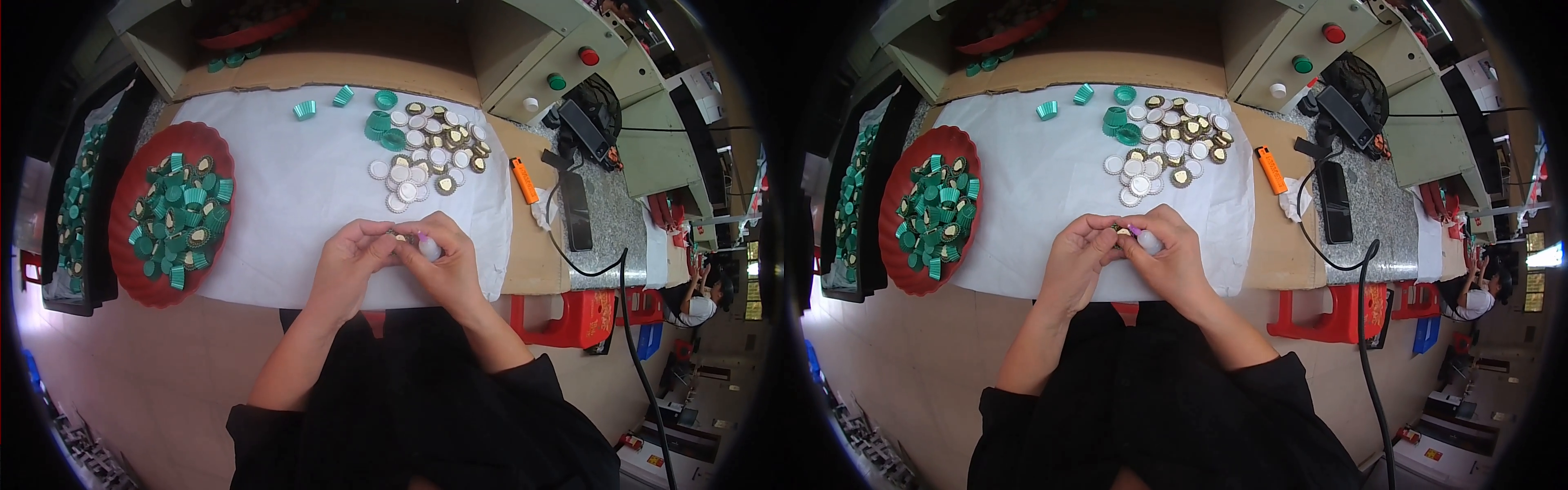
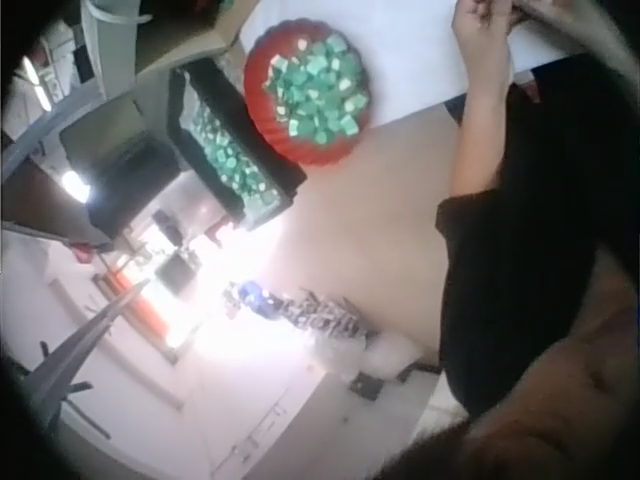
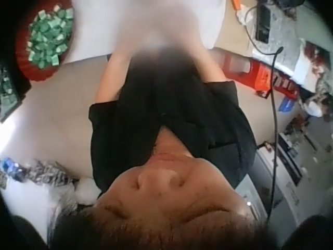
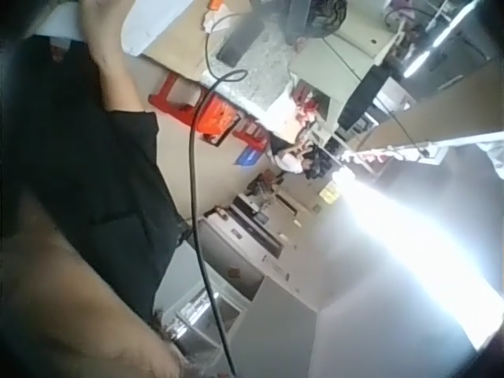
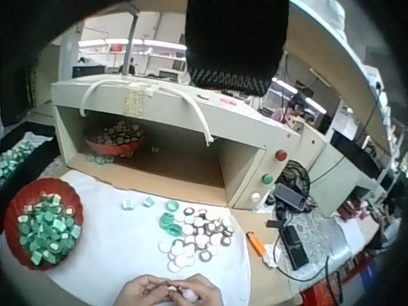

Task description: The person applies glue to the inside of bottle caps with a glue dispenser, then inserts small green liners into each cap by hand.

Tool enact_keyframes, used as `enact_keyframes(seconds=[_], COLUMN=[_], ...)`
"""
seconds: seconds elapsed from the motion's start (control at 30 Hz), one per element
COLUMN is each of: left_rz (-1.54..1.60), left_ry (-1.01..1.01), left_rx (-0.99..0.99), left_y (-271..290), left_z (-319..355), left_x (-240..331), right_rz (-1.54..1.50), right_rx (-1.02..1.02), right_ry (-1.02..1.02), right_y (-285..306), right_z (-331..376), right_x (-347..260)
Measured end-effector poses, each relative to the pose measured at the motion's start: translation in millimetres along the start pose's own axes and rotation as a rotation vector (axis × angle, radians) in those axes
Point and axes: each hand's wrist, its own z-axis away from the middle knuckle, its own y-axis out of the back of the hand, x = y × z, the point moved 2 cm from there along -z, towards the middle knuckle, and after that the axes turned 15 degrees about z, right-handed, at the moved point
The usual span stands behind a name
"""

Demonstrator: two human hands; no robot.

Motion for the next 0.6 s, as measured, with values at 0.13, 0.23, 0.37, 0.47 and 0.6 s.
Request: enact_keyframes(seconds=[0.13,0.23,0.37,0.47,0.6], left_rz=[0.016,0.102,0.189,0.186,0.064], left_ry=[0.059,0.054,0.011,-0.045,-0.070], left_rx=[0.009,0.047,0.066,0.048,0.037], left_y=[-1.0,-9.3,-14.2,-12.9,-13.8], left_z=[-3.2,-2.3,-5.1,-4.1,-2.9], left_x=[0.4,-1.2,-10.5,-13.0,-10.6], right_rz=[0.048,-0.039,-0.338,-0.779,-0.926], right_rx=[0.060,0.017,-0.007,-0.083,-0.034], right_ry=[0.055,-0.158,-0.289,-0.502,-0.486], right_y=[1.4,-3.3,-1.2,-4.0,-6.9], right_z=[-2.9,1.8,3.9,6.7,7.2], right_x=[-5.3,7.5,7.7,4.8,6.7])
